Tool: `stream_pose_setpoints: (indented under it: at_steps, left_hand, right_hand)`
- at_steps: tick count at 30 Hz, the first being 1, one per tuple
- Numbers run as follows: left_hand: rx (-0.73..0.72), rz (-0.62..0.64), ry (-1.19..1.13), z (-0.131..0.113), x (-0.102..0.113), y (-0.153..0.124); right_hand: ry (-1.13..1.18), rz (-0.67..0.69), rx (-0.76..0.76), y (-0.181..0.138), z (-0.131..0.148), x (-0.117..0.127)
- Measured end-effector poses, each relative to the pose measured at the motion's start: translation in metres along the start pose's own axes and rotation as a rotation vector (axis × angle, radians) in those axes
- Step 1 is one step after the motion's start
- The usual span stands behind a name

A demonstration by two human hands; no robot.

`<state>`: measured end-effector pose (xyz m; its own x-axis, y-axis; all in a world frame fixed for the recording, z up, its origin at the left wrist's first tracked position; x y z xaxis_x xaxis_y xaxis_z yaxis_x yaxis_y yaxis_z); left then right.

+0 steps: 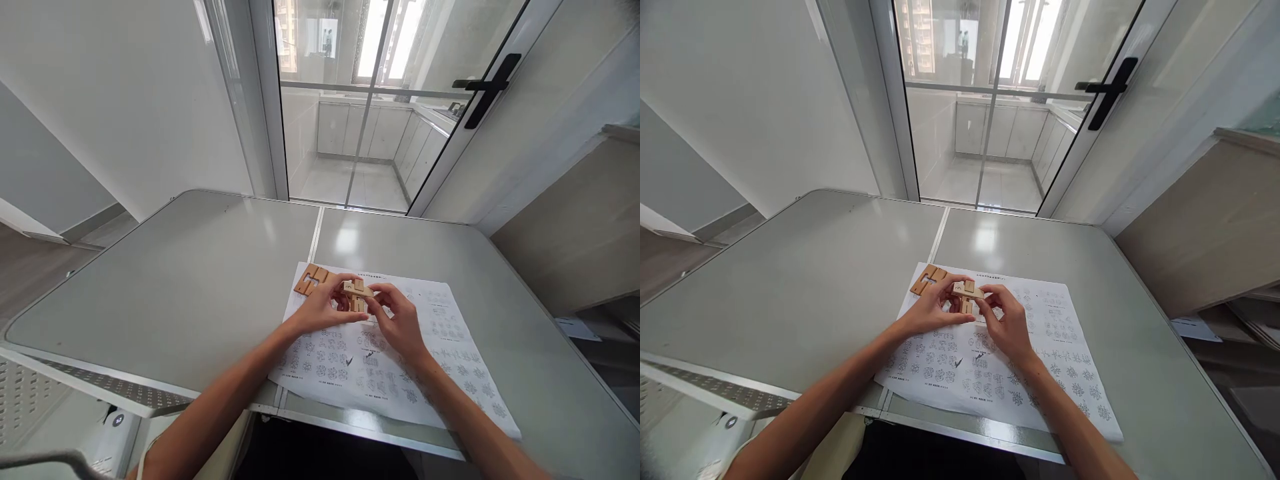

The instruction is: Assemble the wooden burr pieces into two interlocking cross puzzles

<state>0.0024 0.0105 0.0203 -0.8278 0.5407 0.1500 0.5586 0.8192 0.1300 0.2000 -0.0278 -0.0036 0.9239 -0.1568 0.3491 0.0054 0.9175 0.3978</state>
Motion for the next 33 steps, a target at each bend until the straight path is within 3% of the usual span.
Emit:
stream_pose_setpoints:
  at_steps: [10, 22, 33]
  left_hand:
    - [0.037, -0.017, 0.037, -0.0008, 0.0002, -0.0003]
    - [0.023, -0.025, 0.057, -0.0005, 0.0001, -0.0013]
    - [0.03, -0.031, 0.07, -0.0017, 0.0, -0.0009]
  right_hand:
    - [-0.073, -0.038, 0.1, -0.0006, -0.0045, -0.0007]
    - [-0.045, -0.013, 0.037, -0.0009, -0.0041, 0.0009]
    - [-0.079, -0.043, 0.119, 0.0002, -0.0022, 0.0003]
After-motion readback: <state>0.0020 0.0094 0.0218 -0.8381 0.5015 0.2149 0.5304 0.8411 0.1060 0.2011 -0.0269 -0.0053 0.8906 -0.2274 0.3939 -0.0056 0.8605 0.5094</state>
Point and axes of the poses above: each hand's wrist, its own y-axis towards the middle knuckle, its own x-axis out of the back of the hand, z = x × y, the point moved 1 cm from there along y, towards the middle knuckle, and after that the axes turned 1 degree about -y, right-handed, at the moved point
